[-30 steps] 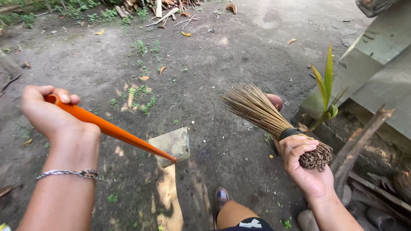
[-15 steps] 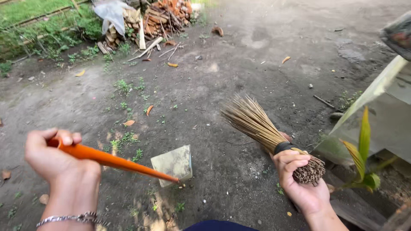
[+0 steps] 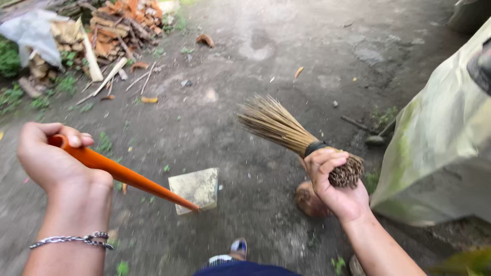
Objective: The person sweeps dirt and leaves from the ground into a dustpan using a hand broom made of sticks.
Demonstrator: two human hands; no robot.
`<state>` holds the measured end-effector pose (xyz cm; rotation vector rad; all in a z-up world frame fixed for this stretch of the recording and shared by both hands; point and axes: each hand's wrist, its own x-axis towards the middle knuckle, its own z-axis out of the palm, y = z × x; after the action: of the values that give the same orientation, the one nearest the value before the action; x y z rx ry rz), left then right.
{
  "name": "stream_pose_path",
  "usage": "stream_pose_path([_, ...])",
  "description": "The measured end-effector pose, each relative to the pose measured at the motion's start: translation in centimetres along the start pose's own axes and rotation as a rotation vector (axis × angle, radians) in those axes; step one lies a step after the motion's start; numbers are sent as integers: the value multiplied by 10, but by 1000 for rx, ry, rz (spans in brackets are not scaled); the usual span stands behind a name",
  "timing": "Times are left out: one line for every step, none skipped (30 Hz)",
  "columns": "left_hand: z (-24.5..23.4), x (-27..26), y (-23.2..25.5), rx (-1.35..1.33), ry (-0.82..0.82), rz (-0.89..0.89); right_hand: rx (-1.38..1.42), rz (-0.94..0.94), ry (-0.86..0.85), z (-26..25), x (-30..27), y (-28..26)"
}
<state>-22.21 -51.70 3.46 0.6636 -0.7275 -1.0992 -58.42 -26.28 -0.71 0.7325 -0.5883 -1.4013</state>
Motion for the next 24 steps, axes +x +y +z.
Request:
stream_pose_path([22,24,-12,-16,-18,-5,-6,0,-16,13,19,-2])
stream_pose_path([44,47,-26,-40,-38,-23,-11,0,-33,26,38,-5])
stream_pose_path([56,60,-39,-44,-53,-59,-2,-25,-41,35,51,-10])
stream_pose_path([71,74,-53,-38,-65,-83,5,-49,-55,48,65,-16])
stream_pose_path([92,94,-68,-42,-88,-88,11,-71,-70,61,80,-22])
stream_pose_path([114,112,-81,-48,-112,-93,20,-93,-80,69,91,-26])
stream_pose_path([134,127,-94,-56,-121,-98,17,-78,-92,80,105,-30])
stream_pose_path([153,138,-108,-57,-118,-104,13,-63,-104,92,119,-34])
stream_pose_path([168,146,-123,-47,-106,-115,16,-72,-103,102,130,-41])
stream_pose_path([185,156,-137,-44,-106,-125,-1,-105,-114,112,142,-50])
stream_pose_path([204,167,-153,-81,-122,-146,-23,-131,-126,125,153,-62])
stream_pose_path([224,177,-171,-118,-138,-168,-27,-134,-125,138,162,-73])
stream_pose_path([242,188,-187,-127,-129,-156,-36,-137,-111,151,174,-84])
stream_pose_path([261,199,-205,-158,-152,-170,-46,-139,-97,164,187,-95])
stream_pose_path([278,210,-221,-192,-171,-173,-61,-117,-87,179,203,-108])
stream_pose_path([292,220,-237,-203,-156,-150,-63,-163,-68,194,218,-123])
stream_pose_path([307,230,-253,-201,-162,-139,-57,-216,-61,206,231,-138])
stream_pose_path([322,240,-269,-199,-167,-129,-65,-202,-64,220,247,-155])
stream_pose_path([341,250,-284,-209,-189,-124,-98,-175,-57,237,263,-172])
stream_pose_path([357,258,-296,-212,-150,-139,-132,-148,-50,255,277,-187])
stream_pose_path([374,267,-307,-210,-105,-157,-131,-147,-68,274,291,-200])
stream_pose_path([398,277,-321,-215,-123,-155,-194,-173,-48,294,306,-212])
stream_pose_path([416,283,-336,-220,-98,-175,-249,-201,-10,309,319,-224])
stream_pose_path([433,288,-350,-224,-73,-195,-240,-202,-11,322,332,-235])
